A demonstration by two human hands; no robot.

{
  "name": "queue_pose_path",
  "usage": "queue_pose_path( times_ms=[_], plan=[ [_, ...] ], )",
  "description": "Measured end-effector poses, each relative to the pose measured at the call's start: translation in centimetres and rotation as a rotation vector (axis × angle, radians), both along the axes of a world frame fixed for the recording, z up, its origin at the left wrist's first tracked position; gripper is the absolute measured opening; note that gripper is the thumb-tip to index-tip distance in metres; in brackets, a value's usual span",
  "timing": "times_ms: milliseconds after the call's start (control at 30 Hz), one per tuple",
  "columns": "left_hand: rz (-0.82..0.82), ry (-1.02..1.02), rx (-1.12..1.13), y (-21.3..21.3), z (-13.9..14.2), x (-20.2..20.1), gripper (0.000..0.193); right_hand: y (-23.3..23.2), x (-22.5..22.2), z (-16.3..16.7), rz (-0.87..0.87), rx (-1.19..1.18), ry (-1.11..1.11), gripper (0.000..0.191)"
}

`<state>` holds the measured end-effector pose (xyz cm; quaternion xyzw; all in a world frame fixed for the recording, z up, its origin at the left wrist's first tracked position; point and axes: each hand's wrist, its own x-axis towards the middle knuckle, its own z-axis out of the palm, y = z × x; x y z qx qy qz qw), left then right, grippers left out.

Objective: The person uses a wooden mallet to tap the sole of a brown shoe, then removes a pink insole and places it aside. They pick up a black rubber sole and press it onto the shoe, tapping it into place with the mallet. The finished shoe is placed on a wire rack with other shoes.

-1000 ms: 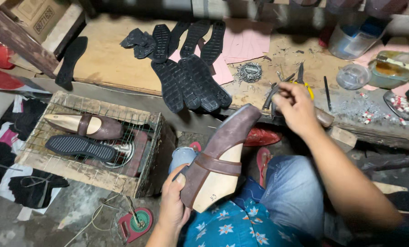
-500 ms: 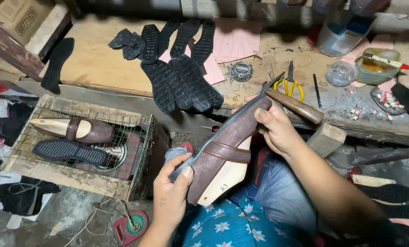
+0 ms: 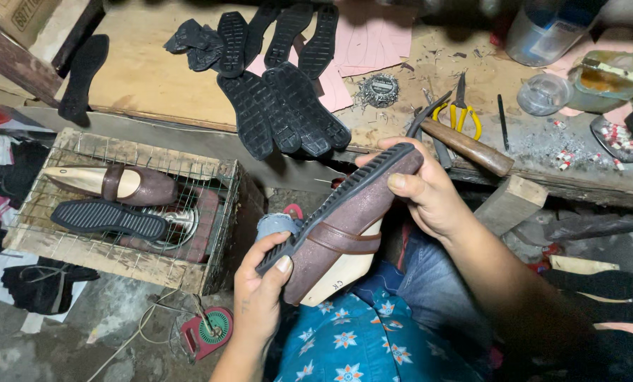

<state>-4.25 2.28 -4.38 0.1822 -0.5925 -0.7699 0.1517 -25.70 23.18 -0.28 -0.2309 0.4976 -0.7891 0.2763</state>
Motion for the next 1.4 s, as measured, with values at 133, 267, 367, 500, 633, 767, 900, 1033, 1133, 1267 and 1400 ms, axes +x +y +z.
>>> queue_pose_path(
  times_ms=[133, 267, 367, 500, 633, 767, 900, 1033, 1133, 1267, 1400],
  plan=[
    [-0.011, 0.021, 0.24, 0.0, -1.9, 0.1, 0.044, 0.4, 0.4, -0.2, -0.013, 0.105, 0.064, 0.064],
    [-0.063, -0.053, 0.675, 0.4, -3.2, 0.3, 0.052, 1.1, 0.6, -1.0, 0.036, 0.004, 0.017, 0.057],
    [-0.039, -0.187, 0.893, 1.3, -3.7, 0.3, 0.061, 1.7, 0.6, -2.0, 0.003, -0.018, 0.008, 0.048],
    [-0.225, 0.043, 0.75, 1.4, -4.1, 0.9, 0.068, 1.5, 0.4, -3.5, -0.173, 0.144, 0.178, 0.036],
    [-0.456, 0.022, 0.518, 1.1, -4.7, 1.9, 0.084, 0.6, -0.3, -4.3, -0.27, 0.265, 0.166, 0.028],
    [-0.437, 0.006, 0.759, 1.5, -5.3, 2.2, 0.089, 0.4, -0.2, -3.8, -0.146, 0.3, 0.08, 0.046],
    [-0.353, -0.157, 1.175, 1.6, -4.7, 1.8, 0.089, 0.4, 0.1, -2.6, -0.081, 0.361, 0.05, 0.061],
    [-0.489, -0.094, 1.218, 1.3, -3.4, 1.5, 0.096, 0.0, 0.3, -2.1, -0.091, 0.371, 0.078, 0.057],
    [-0.509, -0.056, 1.282, 1.4, -2.7, 1.3, 0.097, -0.4, 0.4, -2.3, -0.115, 0.333, 0.106, 0.055],
    [-0.55, -0.021, 1.285, 1.7, -2.5, 1.2, 0.097, -1.0, 1.0, -2.7, -0.095, 0.237, 0.157, 0.057],
    [-0.532, -0.017, 1.255, 2.1, -2.3, 1.0, 0.099, -2.1, 1.8, -2.6, -0.053, 0.363, 0.137, 0.071]
  ],
)
